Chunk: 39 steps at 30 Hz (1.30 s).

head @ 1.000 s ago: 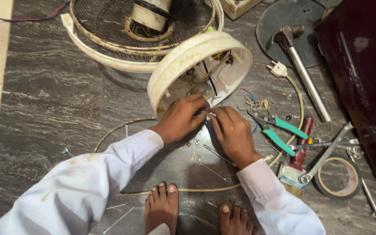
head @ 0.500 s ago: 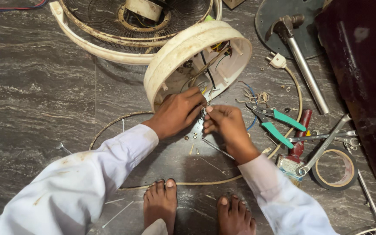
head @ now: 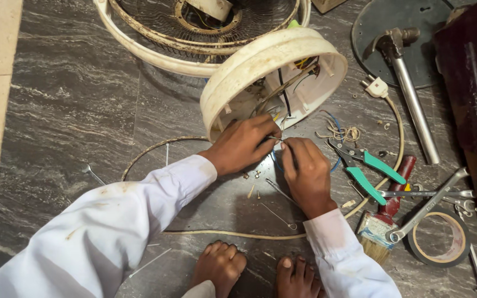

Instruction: The person repairs a disassembled electric fan by stripping, twisting, and taping wires inside the motor housing. They use pliers to cut and strip wires, then secure connections with electrical tape.

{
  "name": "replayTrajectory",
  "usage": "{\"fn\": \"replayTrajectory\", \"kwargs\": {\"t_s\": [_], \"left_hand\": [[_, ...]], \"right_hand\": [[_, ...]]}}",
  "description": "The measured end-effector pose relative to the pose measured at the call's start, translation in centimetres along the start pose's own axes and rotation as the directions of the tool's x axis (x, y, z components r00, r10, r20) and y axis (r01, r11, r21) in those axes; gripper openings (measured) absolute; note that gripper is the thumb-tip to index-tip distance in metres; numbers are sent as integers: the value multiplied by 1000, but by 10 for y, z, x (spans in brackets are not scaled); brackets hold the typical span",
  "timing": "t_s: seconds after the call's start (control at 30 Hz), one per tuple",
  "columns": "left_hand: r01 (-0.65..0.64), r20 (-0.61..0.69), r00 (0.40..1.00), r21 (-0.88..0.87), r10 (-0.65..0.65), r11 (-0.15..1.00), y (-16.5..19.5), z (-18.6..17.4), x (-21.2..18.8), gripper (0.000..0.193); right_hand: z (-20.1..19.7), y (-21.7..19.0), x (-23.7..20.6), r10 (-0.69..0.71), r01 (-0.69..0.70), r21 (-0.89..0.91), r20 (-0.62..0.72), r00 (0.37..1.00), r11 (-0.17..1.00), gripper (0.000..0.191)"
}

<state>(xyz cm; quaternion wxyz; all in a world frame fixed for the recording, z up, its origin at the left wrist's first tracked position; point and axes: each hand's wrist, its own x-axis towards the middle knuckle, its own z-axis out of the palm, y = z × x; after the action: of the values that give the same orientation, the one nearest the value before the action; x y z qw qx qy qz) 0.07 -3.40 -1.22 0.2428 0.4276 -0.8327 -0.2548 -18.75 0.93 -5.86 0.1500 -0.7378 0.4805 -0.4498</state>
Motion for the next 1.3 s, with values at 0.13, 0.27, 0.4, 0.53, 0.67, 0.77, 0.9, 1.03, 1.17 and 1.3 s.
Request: {"fn": "replayTrajectory", "kwargs": {"t_s": [0.13,0.27,0.4,0.53,0.67,0.77,0.9,1.03,1.17,1.3], "left_hand": [[-45,33,999,64,43,997,2,4,-1,16],[-69,15,998,78,68,995,2,6,2,15],[-36,-7,999,35,36,999,-1,5,3,16],[-42,-21,999,14,43,999,-2,6,3,17],[-37,-10,999,-2,37,999,-4,7,4,18],[-31,4,1000,-20,31,999,-5,8,5,17],[-35,-26,999,-44,34,998,-5,10,5,18],[-37,20,999,19,36,999,-2,12,3,18],[-51,-16,999,-51,50,997,-2,10,3,18],[-53,10,999,-60,54,997,-4,8,6,17]], "right_hand": [[12,12,-7,591,-609,584,254,765,537,15],[8,22,0,707,-725,688,527,472,-29,13],[0,7,1,725,-739,580,338,600,341,13],[-11,-11,0,280,-278,57,-25,960,959,22],[-15,-11,6,-53,49,-130,-23,998,990,20],[-14,-3,8,-105,105,-159,13,994,982,14],[-2,11,4,-81,87,-133,45,996,987,9],[23,25,0,658,-698,715,508,557,40,13],[14,31,-3,635,-707,698,598,490,-112,14],[-1,11,-1,633,-678,553,312,708,485,14]]}}
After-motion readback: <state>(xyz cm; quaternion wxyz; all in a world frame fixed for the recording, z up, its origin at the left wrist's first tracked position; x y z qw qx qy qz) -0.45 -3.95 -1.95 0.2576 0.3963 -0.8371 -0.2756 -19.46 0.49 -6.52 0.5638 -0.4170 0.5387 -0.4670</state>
